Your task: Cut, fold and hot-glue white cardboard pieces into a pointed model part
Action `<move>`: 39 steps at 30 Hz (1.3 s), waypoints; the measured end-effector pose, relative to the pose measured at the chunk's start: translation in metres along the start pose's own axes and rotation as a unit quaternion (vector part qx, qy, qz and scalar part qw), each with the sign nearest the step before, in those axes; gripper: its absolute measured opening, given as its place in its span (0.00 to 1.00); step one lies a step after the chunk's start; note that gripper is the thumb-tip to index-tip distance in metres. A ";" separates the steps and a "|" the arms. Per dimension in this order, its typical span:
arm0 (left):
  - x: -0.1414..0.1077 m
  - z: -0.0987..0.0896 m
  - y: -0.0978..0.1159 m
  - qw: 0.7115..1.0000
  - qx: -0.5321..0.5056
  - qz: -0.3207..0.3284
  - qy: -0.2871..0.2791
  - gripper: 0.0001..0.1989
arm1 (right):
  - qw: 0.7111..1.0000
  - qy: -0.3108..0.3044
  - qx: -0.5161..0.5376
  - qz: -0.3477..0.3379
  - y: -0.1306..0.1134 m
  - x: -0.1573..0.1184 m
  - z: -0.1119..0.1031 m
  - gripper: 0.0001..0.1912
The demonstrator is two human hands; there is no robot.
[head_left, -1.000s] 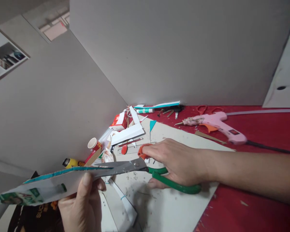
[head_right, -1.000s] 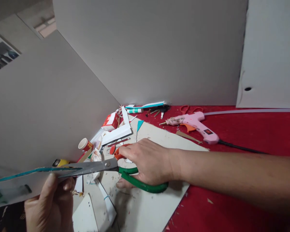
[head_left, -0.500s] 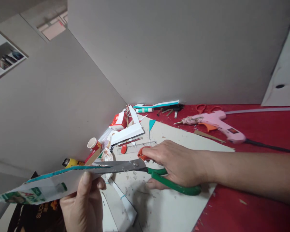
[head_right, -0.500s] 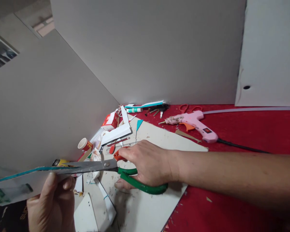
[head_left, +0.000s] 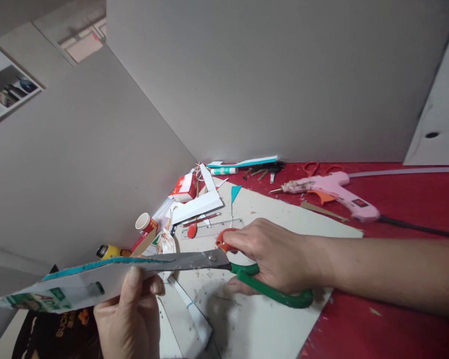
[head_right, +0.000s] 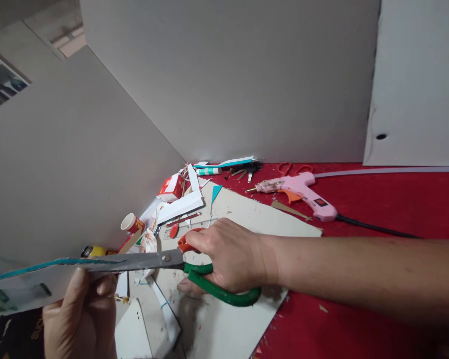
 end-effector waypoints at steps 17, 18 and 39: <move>0.003 -0.002 -0.002 1.000 -0.007 0.001 -0.019 0.08 | 0.999 0.028 -0.015 -0.020 -0.001 0.000 -0.004 0.25; 0.004 -0.003 -0.003 1.000 -0.007 -0.003 -0.014 0.08 | 0.999 0.025 -0.011 -0.017 0.000 -0.001 -0.003 0.25; 0.002 0.018 -0.018 0.996 0.002 -0.036 -0.083 0.08 | 1.000 0.009 -0.029 -0.003 0.002 0.000 0.000 0.26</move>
Point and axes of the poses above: each hand's wrist, its own x-axis towards the middle knuckle, its own z-axis out of the palm, y = z × x, the point moved 10 cm from there along x, towards the middle knuckle, and after that the axes turned 15 degrees about -z, right-handed, at the moved point
